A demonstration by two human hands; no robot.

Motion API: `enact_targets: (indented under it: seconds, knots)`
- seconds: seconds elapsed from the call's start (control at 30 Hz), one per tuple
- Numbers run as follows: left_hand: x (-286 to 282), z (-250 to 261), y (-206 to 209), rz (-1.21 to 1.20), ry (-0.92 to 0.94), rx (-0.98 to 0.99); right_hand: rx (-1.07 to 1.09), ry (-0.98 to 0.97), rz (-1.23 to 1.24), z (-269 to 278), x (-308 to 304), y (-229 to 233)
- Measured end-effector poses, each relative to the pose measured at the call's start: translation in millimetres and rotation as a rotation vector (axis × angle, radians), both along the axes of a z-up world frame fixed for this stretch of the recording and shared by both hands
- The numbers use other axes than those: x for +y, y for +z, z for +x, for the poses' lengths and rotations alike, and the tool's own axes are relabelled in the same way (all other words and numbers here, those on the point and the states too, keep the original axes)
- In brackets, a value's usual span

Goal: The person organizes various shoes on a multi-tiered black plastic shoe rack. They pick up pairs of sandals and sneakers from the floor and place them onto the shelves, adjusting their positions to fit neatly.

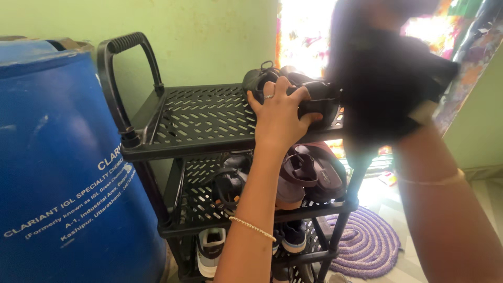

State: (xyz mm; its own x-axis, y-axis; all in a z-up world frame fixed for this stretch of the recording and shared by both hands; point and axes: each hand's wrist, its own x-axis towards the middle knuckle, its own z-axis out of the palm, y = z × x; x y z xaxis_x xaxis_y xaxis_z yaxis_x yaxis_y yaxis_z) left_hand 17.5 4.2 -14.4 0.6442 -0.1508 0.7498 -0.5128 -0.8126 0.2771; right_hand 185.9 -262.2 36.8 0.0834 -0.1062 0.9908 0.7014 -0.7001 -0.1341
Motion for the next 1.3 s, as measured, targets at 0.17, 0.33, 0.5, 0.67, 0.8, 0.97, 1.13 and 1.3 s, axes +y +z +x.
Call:
enact_targets:
  seconds: [0.17,0.33,0.5,0.67,0.8,0.97,1.13,1.3]
  knots:
    - [2.0,66.8,-51.8,0.072,0.123,-0.210,0.748,0.325,-0.511,45.2,138.1,8.4]
    - [-14.2,125.8,-111.5,0.130,0.083,-0.215,1.281,0.057,-0.601,-12.7,171.7,38.5]
    - [-28.8,133.0,-131.6,0.391,0.223,0.022,1.347,-0.070,-0.632,-40.6,198.7,57.5]
    - [-28.4,112.1,-114.1,0.059,0.153,-0.225,1.325,-0.061,-0.680,-11.8,206.6,48.0]
    - [-24.6,89.6,-94.8,-0.049,0.075,-0.179,1.358,-0.160,-0.702,26.9,189.1,39.8]
    - [-22.3,80.5,-80.6,-0.089,-0.025,-0.235,0.801,-0.123,-1.301,83.5,145.9,14.7]
    - [-23.1,83.5,-72.8,-0.138,-0.024,-0.356,0.570,-0.050,-1.214,126.2,116.5,-8.4]
    - [-22.9,76.5,-72.4,-0.115,0.027,-0.343,0.418,0.171,-1.163,135.5,109.9,-7.6]
